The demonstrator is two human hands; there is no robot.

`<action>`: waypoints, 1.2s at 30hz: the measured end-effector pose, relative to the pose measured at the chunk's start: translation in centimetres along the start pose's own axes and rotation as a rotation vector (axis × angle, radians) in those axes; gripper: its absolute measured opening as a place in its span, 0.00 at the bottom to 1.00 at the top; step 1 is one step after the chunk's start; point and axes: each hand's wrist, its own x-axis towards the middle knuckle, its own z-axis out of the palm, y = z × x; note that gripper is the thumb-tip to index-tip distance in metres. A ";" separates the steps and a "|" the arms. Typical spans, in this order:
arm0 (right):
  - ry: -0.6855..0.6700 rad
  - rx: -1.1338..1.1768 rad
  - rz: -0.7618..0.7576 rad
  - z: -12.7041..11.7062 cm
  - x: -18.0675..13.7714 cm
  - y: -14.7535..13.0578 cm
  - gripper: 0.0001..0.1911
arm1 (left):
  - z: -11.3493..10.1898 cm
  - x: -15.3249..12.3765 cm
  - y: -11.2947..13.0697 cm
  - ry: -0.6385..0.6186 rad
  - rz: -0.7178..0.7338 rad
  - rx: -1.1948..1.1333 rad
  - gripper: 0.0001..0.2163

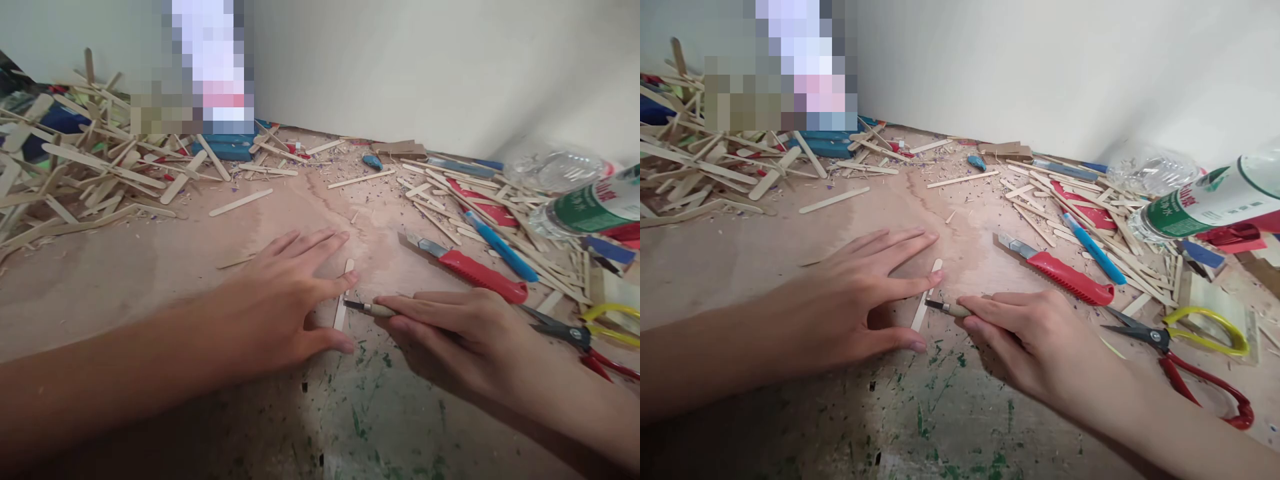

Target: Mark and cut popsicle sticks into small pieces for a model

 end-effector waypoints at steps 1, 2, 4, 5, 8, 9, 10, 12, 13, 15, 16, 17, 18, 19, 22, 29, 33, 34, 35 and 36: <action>-0.003 -0.004 -0.004 0.0 0.0 0.0 0.15 | 0.0 0.0 -0.1 -0.002 -0.001 -0.001 0.33; -0.004 -0.007 -0.007 0.0 0.1 -0.1 0.15 | 0.1 0.0 -0.1 -0.005 -0.001 -0.001 0.33; -0.005 -0.009 -0.007 0.0 0.2 -0.3 0.16 | 0.2 -0.1 -0.3 -0.001 -0.001 0.007 0.34; -0.003 -0.009 -0.005 0.0 0.3 -0.4 0.16 | 0.3 -0.1 -0.4 0.008 0.001 0.012 0.34; -0.016 -0.003 0.003 0.0 0.6 -0.6 0.15 | 0.4 -0.2 -0.6 0.031 0.010 0.027 0.34; -0.026 -0.002 0.003 0.0 0.7 -0.7 0.15 | 0.5 -0.3 -0.6 0.034 0.009 0.031 0.34; -0.035 0.000 0.001 0.0 0.8 -0.7 0.15 | 0.5 -0.3 -0.6 0.032 0.004 0.034 0.34; -0.042 0.004 -0.005 0.0 0.8 -0.7 0.15 | 0.4 -0.2 -0.5 0.021 -0.013 0.039 0.34; -0.036 0.007 -0.008 0.0 0.7 -0.7 0.15 | 0.4 -0.2 -0.5 0.015 -0.022 0.039 0.34; -0.013 0.017 -0.010 -0.1 0.5 -0.5 0.15 | 0.2 -0.1 -0.4 0.005 -0.030 0.032 0.35; -0.007 0.023 -0.006 -0.1 0.4 -0.4 0.15 | 0.2 -0.1 -0.4 0.001 -0.029 0.025 0.35; -0.004 0.031 0.000 -0.1 0.3 -0.3 0.15 | 0.1 -0.1 -0.4 -0.001 -0.028 0.019 0.35; -0.009 0.040 0.006 -0.1 0.3 -0.2 0.15 | 0.0 0.0 -0.4 -0.002 -0.028 0.013 0.35; -0.013 0.047 0.012 -0.1 0.2 -0.1 0.15 | 0.0 0.0 -0.4 -0.006 -0.030 0.007 0.35; -0.023 0.052 0.021 -0.1 0.3 0.0 0.14 | -0.1 0.1 -0.4 -0.016 -0.035 -0.008 0.35; -0.039 0.070 0.027 0.0 0.8 -0.4 0.14 | 0.2 -0.1 -0.5 0.009 -0.030 -0.011 0.36; -0.051 0.066 0.035 -0.1 0.5 -0.5 0.14 | 0.4 -0.1 -0.6 0.023 -0.025 -0.009 0.36; -0.065 0.073 0.051 -0.1 0.5 -0.5 0.13 | 0.5 -0.1 -0.6 0.024 -0.022 -0.010 0.36; -0.078 0.083 0.071 -0.2 0.4 -0.4 0.13 | 0.5 -0.1 -0.6 0.026 -0.019 -0.010 0.36; -0.088 0.094 0.091 -0.2 0.3 -0.4 0.13 | 0.6 -0.1 -0.7 0.028 -0.016 -0.010 0.36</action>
